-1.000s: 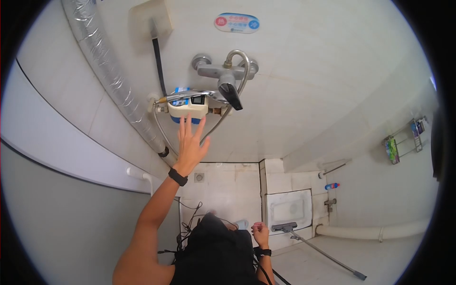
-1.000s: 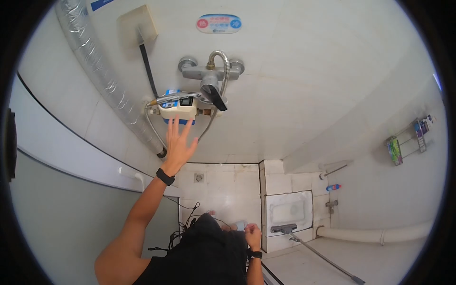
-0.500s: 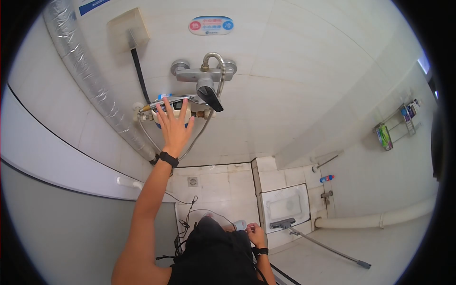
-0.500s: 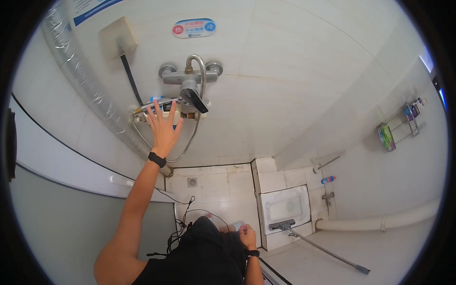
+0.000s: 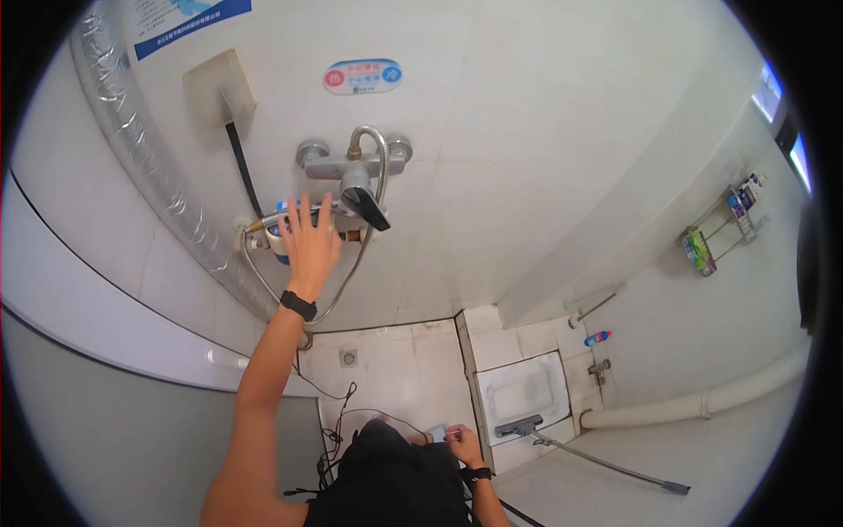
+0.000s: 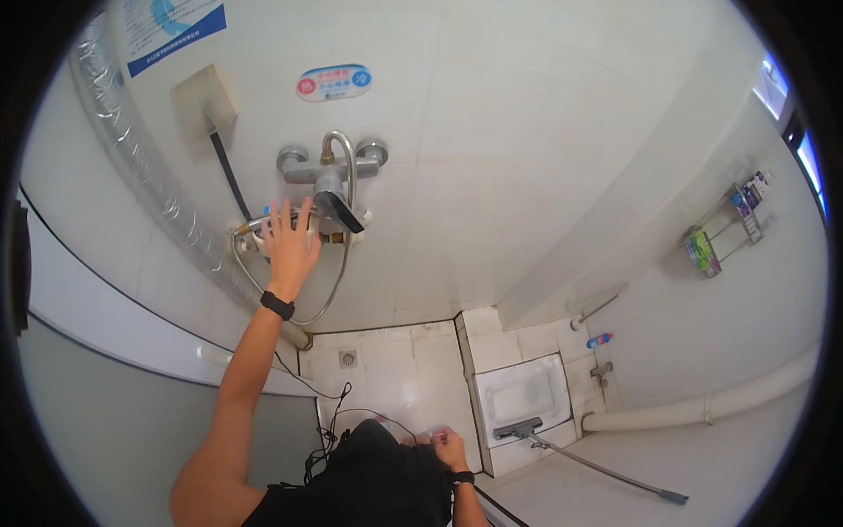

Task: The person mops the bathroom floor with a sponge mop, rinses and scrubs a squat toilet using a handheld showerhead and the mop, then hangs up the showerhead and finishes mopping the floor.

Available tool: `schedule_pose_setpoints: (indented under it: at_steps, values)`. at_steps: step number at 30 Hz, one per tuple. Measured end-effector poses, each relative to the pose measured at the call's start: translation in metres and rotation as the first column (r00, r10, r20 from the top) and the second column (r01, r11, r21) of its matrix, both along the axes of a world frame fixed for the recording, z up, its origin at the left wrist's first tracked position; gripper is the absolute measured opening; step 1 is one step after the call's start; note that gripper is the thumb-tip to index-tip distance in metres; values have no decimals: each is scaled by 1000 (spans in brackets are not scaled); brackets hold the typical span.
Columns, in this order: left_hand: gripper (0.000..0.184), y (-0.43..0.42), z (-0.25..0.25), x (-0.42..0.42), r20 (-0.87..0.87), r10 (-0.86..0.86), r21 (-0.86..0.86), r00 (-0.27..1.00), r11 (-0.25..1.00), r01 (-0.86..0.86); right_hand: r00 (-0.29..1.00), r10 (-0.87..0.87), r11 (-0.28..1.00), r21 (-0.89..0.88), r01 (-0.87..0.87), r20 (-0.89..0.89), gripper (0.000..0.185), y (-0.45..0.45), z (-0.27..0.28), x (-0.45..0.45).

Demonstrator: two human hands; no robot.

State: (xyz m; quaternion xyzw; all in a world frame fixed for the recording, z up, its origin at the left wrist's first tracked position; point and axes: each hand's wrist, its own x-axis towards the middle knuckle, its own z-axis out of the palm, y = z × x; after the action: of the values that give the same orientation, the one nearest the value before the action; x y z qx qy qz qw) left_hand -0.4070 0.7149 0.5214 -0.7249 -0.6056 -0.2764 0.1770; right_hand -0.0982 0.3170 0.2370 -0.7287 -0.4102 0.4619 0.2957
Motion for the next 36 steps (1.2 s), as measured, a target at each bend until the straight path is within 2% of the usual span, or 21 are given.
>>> schedule_pose_setpoints:
  at_steps: [1,3,4,6,7,9,12,14,16,18,19,20,21,23,27,29,30,32,36]
  values:
    - [62,5,5,5,1,-8,10,1000,1000,8,1000,-8,1000,10,8,1,17,8,1,-1]
    - [52,19,12,18,-95,-172,-113,980,980,161,989,123,981,137,-133,80,18,27,2,2]
    - [52,27,11,23,-94,-179,-108,979,980,169,990,116,982,141,-127,83,18,37,9,2]
    - [32,46,-1,31,-180,-274,-56,945,962,268,984,138,966,205,-159,113,19,60,30,-6]
    - [32,58,-10,31,-177,-270,-48,947,963,266,984,132,971,187,-152,115,19,68,35,-9]
    - [25,79,-26,25,-386,-241,-76,890,970,230,986,139,964,214,-156,94,19,75,44,-17]
    - [24,79,-25,15,-418,-261,-16,870,960,280,987,157,953,257,-162,41,19,79,44,-27]
    - [24,56,-6,11,-384,-256,-13,887,962,272,977,186,957,242,-158,-100,18,79,47,-31]
    - [24,33,9,5,-351,-248,-13,903,965,261,975,193,962,218,-166,-109,18,86,56,-33]
    - [26,11,18,-2,-235,-345,179,908,903,390,945,293,891,318,-324,143,19,99,91,-39]
    - [31,-5,30,-4,-171,-360,170,917,906,388,941,305,884,324,-337,146,19,111,110,-43]
    - [31,-16,35,-8,-173,-344,177,923,911,373,926,320,848,376,-374,200,18,126,133,-48]
    - [33,-24,38,-12,-83,-391,176,917,900,399,909,331,806,424,-413,254,17,143,158,-54]
    - [43,-46,52,-19,69,-459,179,886,879,441,875,223,627,625,-466,429,24,177,218,-68]
    - [43,-91,78,-24,173,-473,177,864,878,445,817,50,327,764,-557,574,39,235,356,-109]
    - [45,-108,89,-26,193,-538,181,821,842,509,716,77,166,699,-696,694,44,255,405,-125]
    - [45,-115,92,-28,192,-535,184,823,843,505,714,78,161,698,-697,695,44,266,415,-131]
    - [50,-125,100,-32,164,-522,157,837,852,500,537,76,-3,539,-842,840,46,281,428,-143]
    - [50,-137,118,-45,186,-514,126,837,858,499,481,63,-81,485,-871,874,48,282,446,-158]
